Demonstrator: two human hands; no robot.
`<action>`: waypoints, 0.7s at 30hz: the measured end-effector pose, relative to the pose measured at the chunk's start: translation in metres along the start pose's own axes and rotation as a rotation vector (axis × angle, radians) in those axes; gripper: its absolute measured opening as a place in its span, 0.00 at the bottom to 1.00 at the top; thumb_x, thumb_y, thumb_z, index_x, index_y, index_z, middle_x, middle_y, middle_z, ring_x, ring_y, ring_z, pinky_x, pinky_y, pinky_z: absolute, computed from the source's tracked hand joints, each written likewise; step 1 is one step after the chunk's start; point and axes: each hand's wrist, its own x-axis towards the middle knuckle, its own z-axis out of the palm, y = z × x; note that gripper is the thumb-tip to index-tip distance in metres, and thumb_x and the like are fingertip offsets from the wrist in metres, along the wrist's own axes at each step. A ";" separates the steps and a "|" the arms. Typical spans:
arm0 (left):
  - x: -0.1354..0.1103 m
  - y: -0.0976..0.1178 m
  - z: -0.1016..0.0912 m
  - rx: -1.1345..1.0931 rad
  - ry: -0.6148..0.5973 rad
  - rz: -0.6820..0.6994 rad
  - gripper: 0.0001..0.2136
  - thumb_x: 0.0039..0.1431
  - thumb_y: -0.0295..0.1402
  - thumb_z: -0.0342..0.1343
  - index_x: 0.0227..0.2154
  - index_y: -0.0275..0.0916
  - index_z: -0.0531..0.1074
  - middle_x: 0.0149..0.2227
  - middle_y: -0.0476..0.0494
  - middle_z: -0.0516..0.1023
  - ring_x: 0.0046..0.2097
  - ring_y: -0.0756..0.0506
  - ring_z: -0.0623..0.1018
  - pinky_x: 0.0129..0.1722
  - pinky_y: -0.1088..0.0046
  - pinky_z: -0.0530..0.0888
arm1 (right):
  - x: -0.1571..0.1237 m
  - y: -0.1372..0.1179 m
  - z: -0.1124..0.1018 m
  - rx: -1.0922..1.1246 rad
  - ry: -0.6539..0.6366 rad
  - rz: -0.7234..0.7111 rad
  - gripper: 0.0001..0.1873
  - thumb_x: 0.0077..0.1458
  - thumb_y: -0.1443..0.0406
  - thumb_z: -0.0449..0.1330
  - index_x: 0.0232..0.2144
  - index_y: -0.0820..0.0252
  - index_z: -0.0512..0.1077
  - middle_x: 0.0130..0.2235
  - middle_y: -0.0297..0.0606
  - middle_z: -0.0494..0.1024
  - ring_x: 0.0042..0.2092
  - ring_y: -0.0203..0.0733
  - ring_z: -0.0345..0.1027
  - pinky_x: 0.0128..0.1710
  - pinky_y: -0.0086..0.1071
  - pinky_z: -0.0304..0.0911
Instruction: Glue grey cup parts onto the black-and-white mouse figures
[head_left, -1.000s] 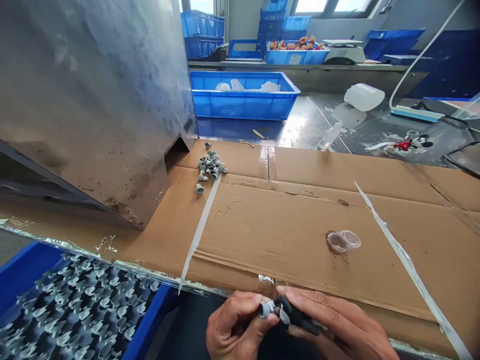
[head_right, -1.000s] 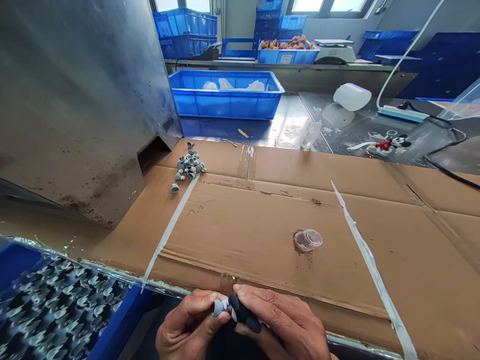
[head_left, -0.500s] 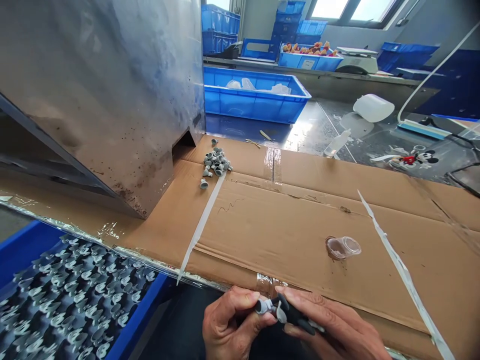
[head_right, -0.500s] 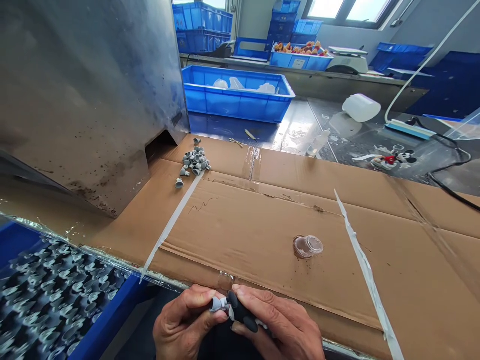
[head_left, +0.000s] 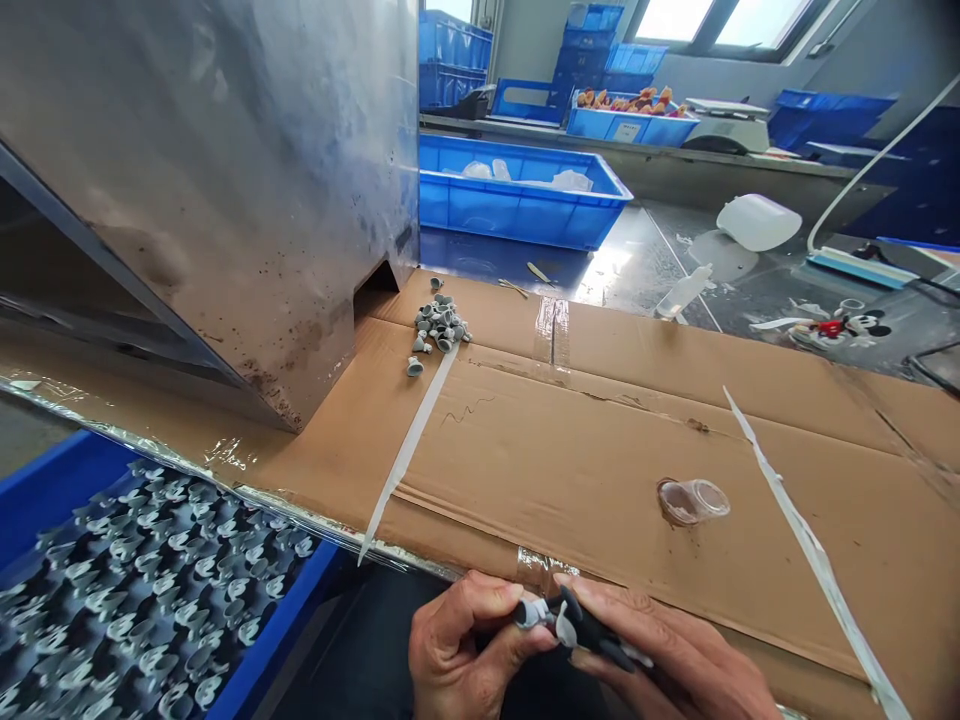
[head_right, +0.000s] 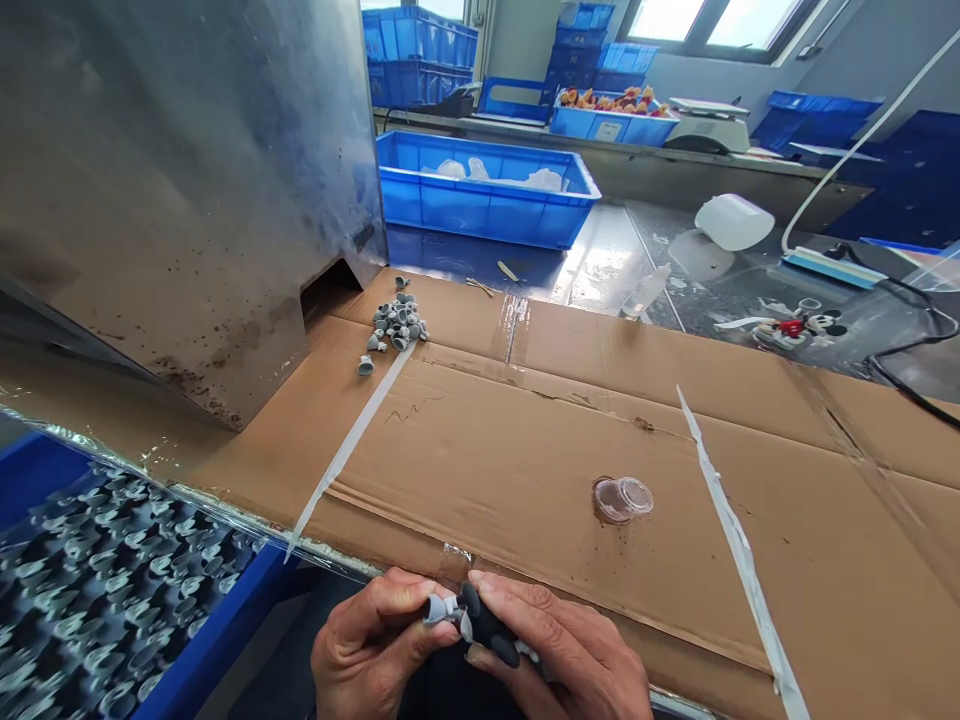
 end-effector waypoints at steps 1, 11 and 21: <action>0.001 0.000 -0.001 0.002 -0.006 0.002 0.08 0.53 0.32 0.74 0.36 0.46 0.83 0.31 0.49 0.85 0.31 0.49 0.82 0.34 0.77 0.79 | 0.000 -0.002 -0.001 0.006 0.002 0.004 0.14 0.64 0.65 0.65 0.51 0.51 0.80 0.44 0.37 0.87 0.39 0.46 0.84 0.44 0.29 0.80; 0.008 0.003 -0.018 0.049 -0.194 0.050 0.18 0.53 0.19 0.71 0.42 0.47 0.82 0.36 0.48 0.86 0.34 0.46 0.84 0.36 0.73 0.82 | 0.002 0.006 0.002 0.064 0.007 -0.086 0.15 0.66 0.64 0.63 0.54 0.52 0.78 0.44 0.38 0.86 0.38 0.45 0.84 0.42 0.27 0.80; 0.001 -0.010 -0.010 0.017 -0.090 0.084 0.10 0.55 0.26 0.72 0.39 0.44 0.82 0.34 0.48 0.86 0.33 0.48 0.83 0.35 0.76 0.80 | -0.001 0.003 -0.003 0.014 -0.071 -0.060 0.17 0.66 0.68 0.64 0.56 0.55 0.75 0.47 0.41 0.85 0.44 0.45 0.83 0.48 0.29 0.78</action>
